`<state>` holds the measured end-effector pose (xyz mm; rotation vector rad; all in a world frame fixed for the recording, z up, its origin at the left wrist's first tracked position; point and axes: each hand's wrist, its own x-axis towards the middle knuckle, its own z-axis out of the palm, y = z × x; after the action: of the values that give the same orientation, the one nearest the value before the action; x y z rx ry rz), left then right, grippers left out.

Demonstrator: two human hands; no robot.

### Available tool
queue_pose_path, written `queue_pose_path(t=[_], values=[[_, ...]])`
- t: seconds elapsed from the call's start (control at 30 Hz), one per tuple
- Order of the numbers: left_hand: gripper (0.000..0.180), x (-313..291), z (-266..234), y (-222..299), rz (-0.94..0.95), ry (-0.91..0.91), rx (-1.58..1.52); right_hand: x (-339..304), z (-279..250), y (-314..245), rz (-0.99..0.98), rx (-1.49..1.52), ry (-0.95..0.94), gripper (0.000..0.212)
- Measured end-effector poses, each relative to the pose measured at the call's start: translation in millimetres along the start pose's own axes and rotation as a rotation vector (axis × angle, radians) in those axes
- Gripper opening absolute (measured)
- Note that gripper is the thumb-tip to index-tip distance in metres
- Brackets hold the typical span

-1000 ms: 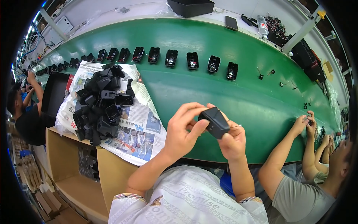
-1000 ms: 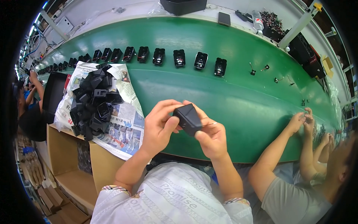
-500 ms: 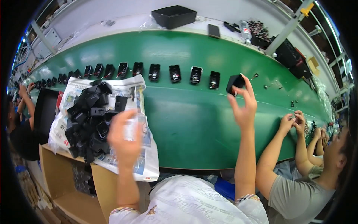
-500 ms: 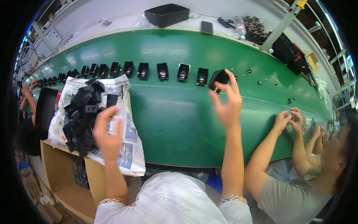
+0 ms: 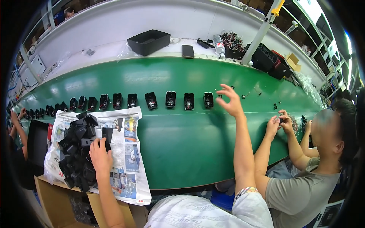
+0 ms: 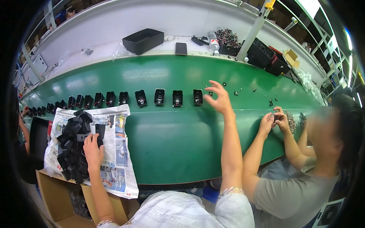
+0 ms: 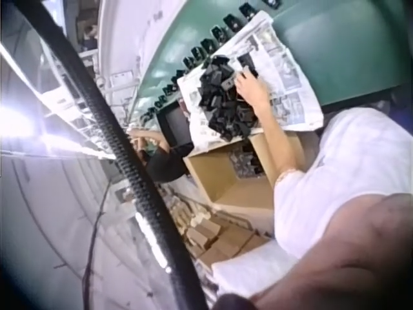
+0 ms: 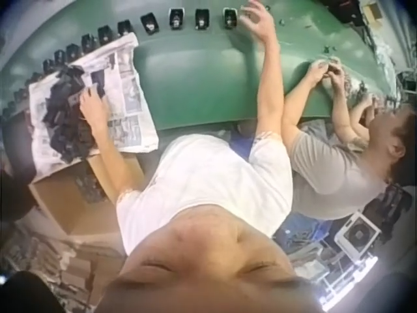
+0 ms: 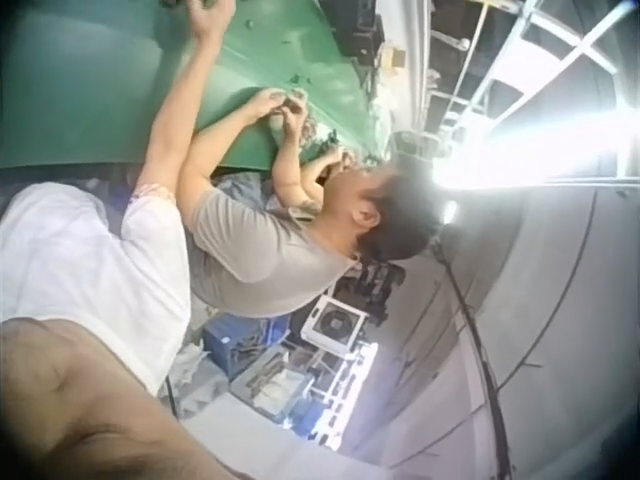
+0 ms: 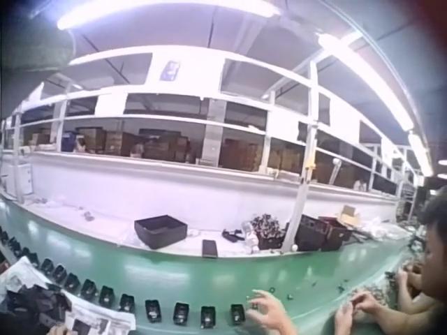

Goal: The person assembles electronic components into plastic enclosures using an insertion tool, then places the completed enclosures onto a conveyor belt.

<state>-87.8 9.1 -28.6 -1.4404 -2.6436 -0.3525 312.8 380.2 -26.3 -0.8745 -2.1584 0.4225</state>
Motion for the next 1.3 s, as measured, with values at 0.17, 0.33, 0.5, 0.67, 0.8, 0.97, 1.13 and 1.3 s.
queue_pose_path(t=[0.17, 0.33, 0.5, 0.67, 0.8, 0.97, 1.13, 1.3], values=[[0.05, 5, 2, 9, -0.031, -0.063, 0.046, 16, 12, 30, 0.493, -0.221, 0.164, 0.034], [0.046, 5, -2, 21, 0.026, -0.162, 0.087, 21, 25, 42, 0.71, -0.514, -0.124, 0.039], [0.035, 4, -15, 27, 0.063, -0.031, 0.021, -9, 12, 30, 0.593, -0.012, 0.019, 0.028], [0.04, -4, -61, 58, -0.249, -0.065, -0.985, -37, 2, -84, 0.517, 0.846, 0.208, 0.012], [0.051, -21, -63, 101, 0.2, -0.325, -1.155, -62, 5, -163, 0.424, 1.061, 0.111, 0.01], [0.049, -14, -84, 137, 0.445, -0.609, -1.156, -86, 9, -233, 0.249, 1.074, 0.001, 0.01], [0.068, -23, -76, 134, 0.314, -0.532, -1.361, -91, 12, -246, 0.016, 0.916, -0.081, 0.016], [0.088, -27, -58, 136, 0.375, -0.421, -1.554, -95, 5, -262, 0.121, 0.737, -0.063, 0.015]])
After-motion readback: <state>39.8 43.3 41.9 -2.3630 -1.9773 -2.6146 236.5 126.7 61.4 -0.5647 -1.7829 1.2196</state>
